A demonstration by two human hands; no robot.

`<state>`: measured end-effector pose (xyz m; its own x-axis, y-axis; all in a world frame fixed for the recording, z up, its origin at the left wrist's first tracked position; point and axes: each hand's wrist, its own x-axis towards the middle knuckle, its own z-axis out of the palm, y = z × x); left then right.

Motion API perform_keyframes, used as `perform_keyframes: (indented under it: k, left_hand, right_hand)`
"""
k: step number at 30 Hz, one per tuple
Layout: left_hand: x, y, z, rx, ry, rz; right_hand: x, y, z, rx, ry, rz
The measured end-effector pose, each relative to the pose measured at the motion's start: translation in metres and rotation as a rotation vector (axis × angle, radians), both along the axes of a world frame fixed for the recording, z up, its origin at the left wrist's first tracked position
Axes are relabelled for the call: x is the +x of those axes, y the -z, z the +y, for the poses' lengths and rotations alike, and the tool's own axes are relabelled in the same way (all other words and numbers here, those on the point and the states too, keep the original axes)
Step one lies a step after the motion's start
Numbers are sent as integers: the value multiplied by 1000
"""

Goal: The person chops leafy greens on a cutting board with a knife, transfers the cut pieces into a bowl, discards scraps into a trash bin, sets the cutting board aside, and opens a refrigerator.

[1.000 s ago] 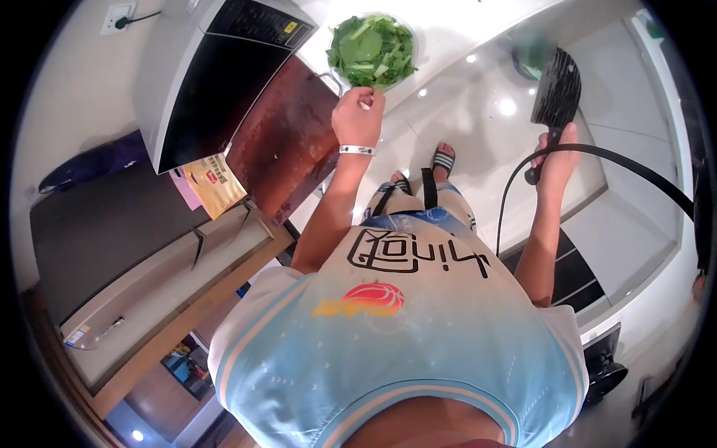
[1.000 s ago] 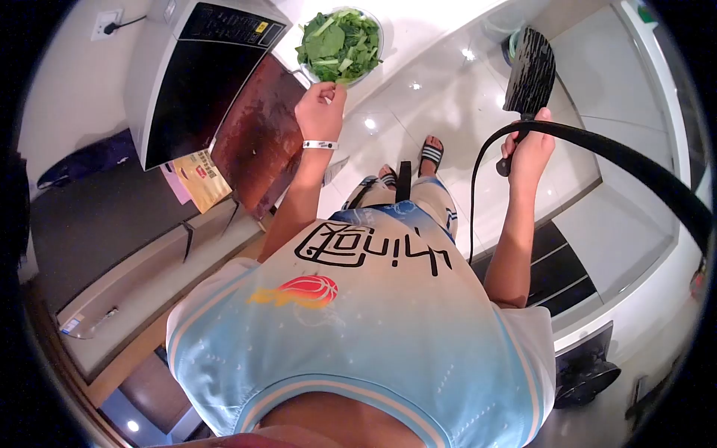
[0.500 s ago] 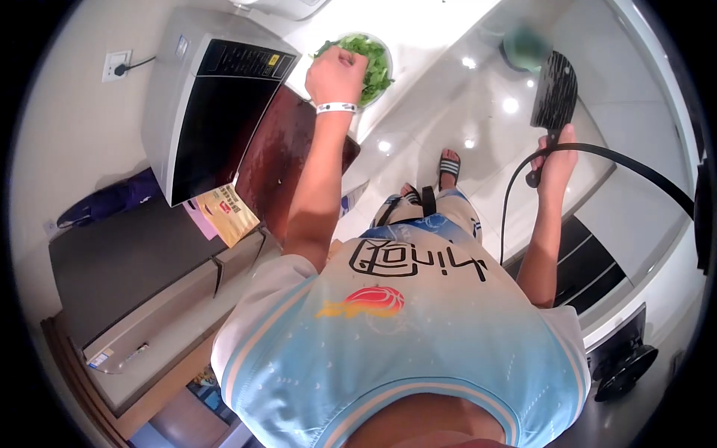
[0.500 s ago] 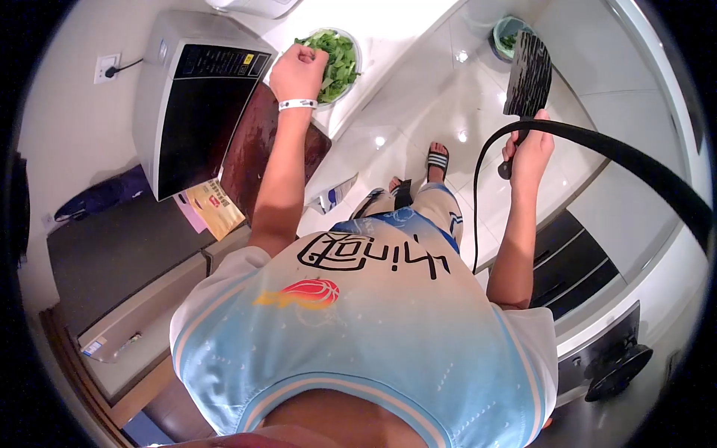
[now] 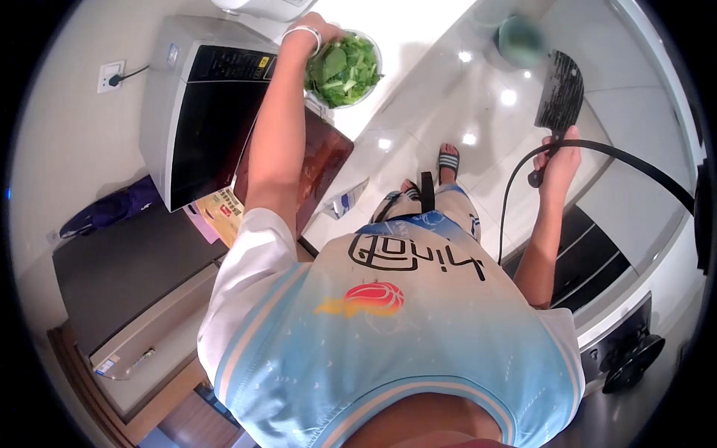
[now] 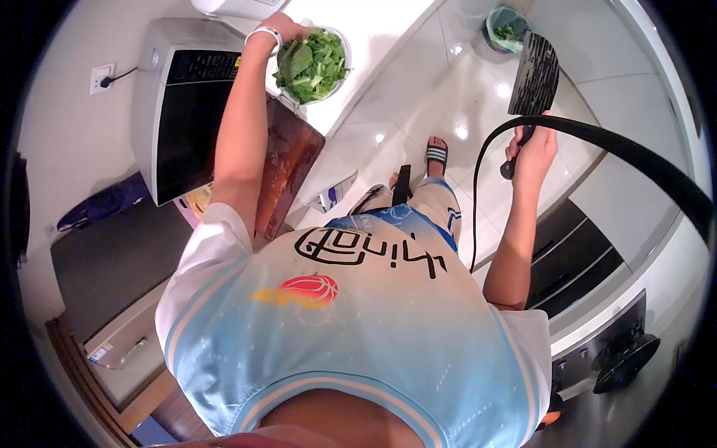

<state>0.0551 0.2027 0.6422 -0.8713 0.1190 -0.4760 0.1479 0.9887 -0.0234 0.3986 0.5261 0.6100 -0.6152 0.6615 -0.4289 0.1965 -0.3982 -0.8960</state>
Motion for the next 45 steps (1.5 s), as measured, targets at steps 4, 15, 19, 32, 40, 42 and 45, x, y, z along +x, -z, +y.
perform_keyframes:
  k: [4, 15, 19, 32, 40, 42, 45]
  left_hand:
    - [13, -21, 13, -148, 0, 51]
    - [204, -26, 35, 787, 212, 303]
    - [339, 129, 47, 732, 315, -401]
    - [551, 588, 37, 292, 523, -671]
    - [707, 893, 116, 261, 727, -395]
    - [730, 932, 114, 336, 756, -400]
    - [732, 939, 112, 312, 748, -460]
  right_hand:
    - [10, 9, 3, -6, -3, -19]
    - [139, -13, -9, 254, 308, -52]
    - [257, 36, -54, 186, 498, -309]
    - [437, 295, -150, -194, 526, -838]
    - [594, 434, -159, -188, 544, -1131]
    - [621, 450, -164, -156, 595, -1147]
    - [638, 466, -166, -183, 676, -1152]
